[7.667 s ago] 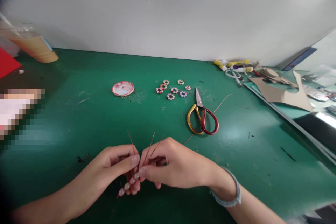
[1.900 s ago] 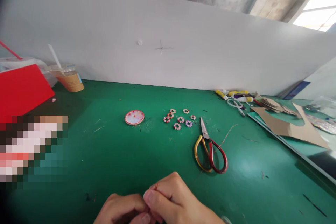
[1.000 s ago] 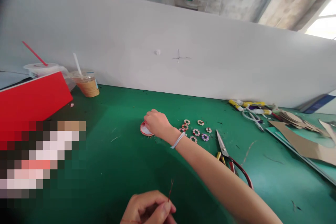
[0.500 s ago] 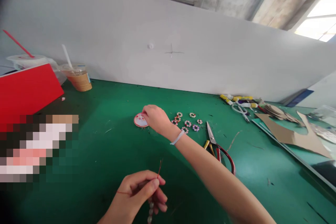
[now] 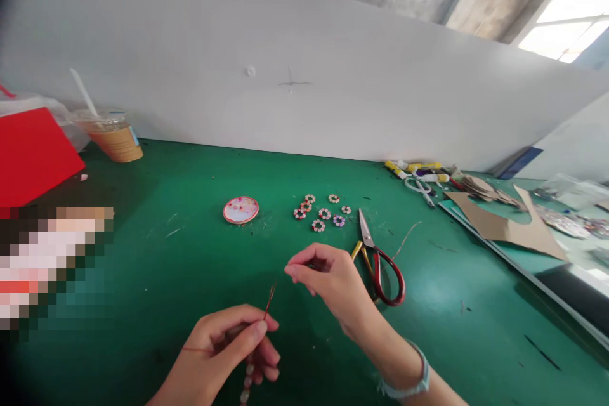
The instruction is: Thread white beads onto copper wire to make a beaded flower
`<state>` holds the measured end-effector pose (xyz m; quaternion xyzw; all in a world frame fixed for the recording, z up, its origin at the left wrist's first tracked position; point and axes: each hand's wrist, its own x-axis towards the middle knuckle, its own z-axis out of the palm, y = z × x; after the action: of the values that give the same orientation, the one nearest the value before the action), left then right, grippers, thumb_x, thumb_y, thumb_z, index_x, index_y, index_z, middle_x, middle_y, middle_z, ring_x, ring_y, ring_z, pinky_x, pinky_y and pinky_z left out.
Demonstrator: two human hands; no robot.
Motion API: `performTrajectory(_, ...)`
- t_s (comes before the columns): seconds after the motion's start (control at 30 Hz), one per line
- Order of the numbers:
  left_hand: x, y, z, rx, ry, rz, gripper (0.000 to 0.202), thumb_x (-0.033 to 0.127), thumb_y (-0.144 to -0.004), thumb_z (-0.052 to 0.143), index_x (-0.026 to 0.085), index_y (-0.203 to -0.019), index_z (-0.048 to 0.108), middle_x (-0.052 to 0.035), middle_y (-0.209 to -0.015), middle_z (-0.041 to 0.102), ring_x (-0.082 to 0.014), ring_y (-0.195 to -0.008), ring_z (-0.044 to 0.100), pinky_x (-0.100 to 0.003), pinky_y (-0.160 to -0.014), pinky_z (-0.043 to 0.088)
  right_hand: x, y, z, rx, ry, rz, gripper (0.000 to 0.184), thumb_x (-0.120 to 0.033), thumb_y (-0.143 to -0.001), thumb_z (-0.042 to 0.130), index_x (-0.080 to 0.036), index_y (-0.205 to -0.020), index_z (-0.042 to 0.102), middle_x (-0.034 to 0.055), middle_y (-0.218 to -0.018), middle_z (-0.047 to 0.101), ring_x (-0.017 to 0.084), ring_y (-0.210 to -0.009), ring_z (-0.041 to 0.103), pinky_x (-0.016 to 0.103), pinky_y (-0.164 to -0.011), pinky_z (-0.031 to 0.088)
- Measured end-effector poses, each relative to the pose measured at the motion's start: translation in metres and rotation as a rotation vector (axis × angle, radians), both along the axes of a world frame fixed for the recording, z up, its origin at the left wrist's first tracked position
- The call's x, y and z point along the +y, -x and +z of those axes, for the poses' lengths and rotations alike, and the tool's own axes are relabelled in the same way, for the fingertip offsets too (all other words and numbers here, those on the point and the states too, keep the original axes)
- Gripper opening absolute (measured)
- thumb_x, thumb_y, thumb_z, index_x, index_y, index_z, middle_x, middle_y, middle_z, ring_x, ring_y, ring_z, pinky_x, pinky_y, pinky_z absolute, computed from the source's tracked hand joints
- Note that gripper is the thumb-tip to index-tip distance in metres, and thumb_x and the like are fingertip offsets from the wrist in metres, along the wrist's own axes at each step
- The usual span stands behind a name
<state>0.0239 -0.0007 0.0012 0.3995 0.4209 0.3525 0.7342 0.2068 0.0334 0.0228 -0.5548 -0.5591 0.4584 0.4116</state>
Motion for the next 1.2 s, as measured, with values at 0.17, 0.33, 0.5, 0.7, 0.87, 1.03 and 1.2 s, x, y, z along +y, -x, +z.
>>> performTrajectory(0.17, -0.002, 0.001, -0.002, 0.026, 0.001, 0.004, 0.024, 0.039, -0.079, 0.07, 0.015, -0.077, 0.071, -0.0031, -0.058, 0.073, -0.0164, -0.053, 0.071, -0.02, -0.048, 0.048, 0.06, 0.021, 0.007, -0.261, -0.213, 0.099, 0.003, -0.015, -0.078, 0.069, -0.018, -0.077, 0.07, 0.0015, -0.078, 0.071, 0.015, -0.072, 0.064, 0.026, -0.068, 0.05)
performTrajectory(0.33, -0.001, 0.003, -0.006, 0.008, 0.002, -0.03, 0.027, 0.041, -0.078, 0.07, 0.014, -0.077, 0.069, -0.004, -0.058, 0.073, -0.0168, -0.053, 0.071, -0.02, -0.047, 0.046, 0.122, 0.062, -0.005, -0.469, -0.303, 0.177, 0.002, -0.015, -0.087, 0.065, -0.013, -0.087, 0.067, 0.0022, -0.086, 0.068, 0.016, -0.081, 0.065, 0.034, -0.077, 0.053)
performTrajectory(0.5, 0.001, -0.002, -0.015, -0.002, 0.014, 0.015, 0.037, 0.05, -0.072, 0.071, 0.013, -0.073, 0.069, -0.0041, -0.052, 0.07, -0.0161, -0.047, 0.068, -0.019, -0.044, 0.043, 0.152, 0.076, -0.016, -0.654, -0.31, 0.283, 0.017, -0.029, -0.095, 0.057, -0.014, -0.103, 0.063, 0.0063, -0.104, 0.065, 0.018, -0.089, 0.064, 0.037, -0.08, 0.054)
performTrajectory(0.7, -0.001, -0.006, -0.019, -0.026, 0.008, 0.009, 0.041, 0.053, -0.071, 0.07, 0.012, -0.073, 0.069, -0.0052, -0.053, 0.07, -0.0166, -0.047, 0.068, -0.02, -0.044, 0.044, 0.154, 0.076, -0.012, -0.765, -0.291, 0.351, 0.023, -0.029, -0.095, 0.057, -0.016, -0.113, 0.06, 0.0085, -0.115, 0.061, 0.021, -0.098, 0.062, 0.041, -0.084, 0.053)
performTrajectory(0.87, 0.0, -0.001, -0.01, -0.024, 0.01, -0.01, 0.036, 0.049, -0.075, 0.07, 0.013, -0.076, 0.069, -0.0043, -0.055, 0.071, -0.017, -0.051, 0.07, -0.02, -0.045, 0.043, 0.149, 0.086, -0.012, -0.651, -0.23, 0.339, 0.023, -0.029, -0.095, 0.058, -0.015, -0.114, 0.06, 0.009, -0.116, 0.06, 0.022, -0.1, 0.061, 0.042, -0.085, 0.052)
performTrajectory(1.03, -0.001, 0.004, -0.005, -0.037, 0.0, -0.017, 0.03, 0.043, -0.079, 0.069, 0.013, -0.077, 0.069, -0.0039, -0.057, 0.072, -0.0165, -0.052, 0.07, -0.02, -0.047, 0.044, 0.115, 0.062, 0.004, -0.282, -0.091, 0.277, 0.011, -0.024, -0.087, 0.065, -0.013, -0.089, 0.065, 0.005, -0.088, 0.066, 0.016, -0.078, 0.061, 0.028, -0.067, 0.051)
performTrajectory(1.2, -0.002, 0.005, -0.005, -0.031, -0.002, -0.025, 0.027, 0.041, -0.079, 0.07, 0.014, -0.078, 0.07, -0.0035, -0.058, 0.073, -0.0164, -0.054, 0.07, -0.02, -0.048, 0.046, 0.046, 0.014, 0.01, 0.173, 0.148, 0.259, 0.019, -0.03, -0.075, 0.073, -0.015, -0.08, 0.063, 0.0036, -0.076, 0.066, 0.011, -0.063, 0.057, 0.018, -0.044, 0.034)
